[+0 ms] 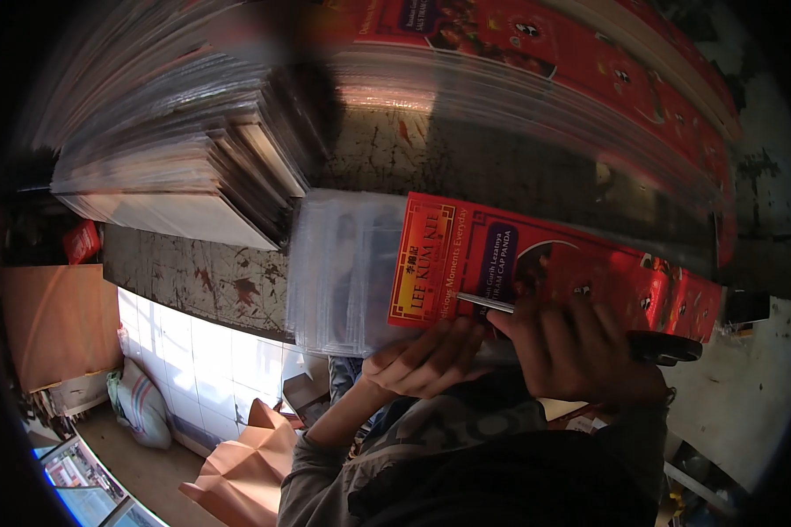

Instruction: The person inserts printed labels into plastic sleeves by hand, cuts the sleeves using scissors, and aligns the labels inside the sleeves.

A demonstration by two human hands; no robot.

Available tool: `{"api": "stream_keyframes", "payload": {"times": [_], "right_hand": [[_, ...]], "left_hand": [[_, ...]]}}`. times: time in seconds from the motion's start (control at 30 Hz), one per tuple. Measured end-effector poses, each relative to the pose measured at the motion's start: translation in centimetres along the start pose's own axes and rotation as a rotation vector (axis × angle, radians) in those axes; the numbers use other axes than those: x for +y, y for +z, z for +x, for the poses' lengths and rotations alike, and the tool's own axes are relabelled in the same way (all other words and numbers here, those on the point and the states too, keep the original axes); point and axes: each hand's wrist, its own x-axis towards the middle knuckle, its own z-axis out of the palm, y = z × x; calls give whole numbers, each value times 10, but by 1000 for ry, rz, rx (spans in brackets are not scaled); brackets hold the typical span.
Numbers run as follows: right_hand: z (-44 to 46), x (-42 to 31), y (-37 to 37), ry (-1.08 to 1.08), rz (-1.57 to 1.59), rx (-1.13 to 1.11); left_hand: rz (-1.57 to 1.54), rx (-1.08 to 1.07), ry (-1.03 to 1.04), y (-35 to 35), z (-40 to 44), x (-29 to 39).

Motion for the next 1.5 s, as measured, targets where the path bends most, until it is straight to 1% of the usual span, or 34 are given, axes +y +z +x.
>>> {"api": "stream_keyframes", "payload": {"times": [0.07, 0.13, 0.23, 0.27, 0.33, 0.47, 0.67, 1.03, 1.07, 1.13, 1.17, 1.23, 1.27, 1.33, 1.37, 1.43, 1.5], "right_hand": [[1, 3, 3, -1, -2, 43], [2, 7, 3, 60, 119, 19], [0, 8, 3, 73, 200, -11], [0, 8, 2, 72, 199, -13], [1, 8, -2, 81, 235, -86], [4, 11, -6, 33, 261, -110], [6, 7, -8, 84, 246, -140], [2, 3, 1, 112, 219, -55], [1, 0, 4, 119, 218, -56], [0, -6, 14, 198, 260, 83], [1, -8, 16, 211, 258, 80], [3, -7, 19, 237, 352, 49], [4, -3, 17, 242, 348, 46], [6, 10, 8, 328, 456, -117], [4, 13, 7, 325, 456, -116], [2, 19, 7, 317, 589, -201], [2, 20, 6, 268, 606, -210]], "left_hand": [[-10, 0, -1, 1, -1, 0], [-18, -3, -3, 1, -1, -1], [-15, 4, -3, 0, 0, -1], [-23, 10, -4, 1, 0, 0], [-31, 14, -7, 2, -1, 0], [-22, -5, 1, -1, 0, -1], [-14, 5, 10, 0, 3, -2], [4, -31, 1, -4, 6, -1], [1, -37, -28, -5, 3, 1], [-8, -45, -48, -4, 1, 2], [-11, -29, -17, -3, 1, 1], [-23, -9, 25, -2, 3, -1], [-20, -16, 23, -2, 4, -1], [-15, -24, 13, -3, 5, 0], [-21, -21, -2, -3, 4, 2], [-19, -15, -20, -2, 4, 1], [-28, -7, 29, -1, 5, -1]]}}
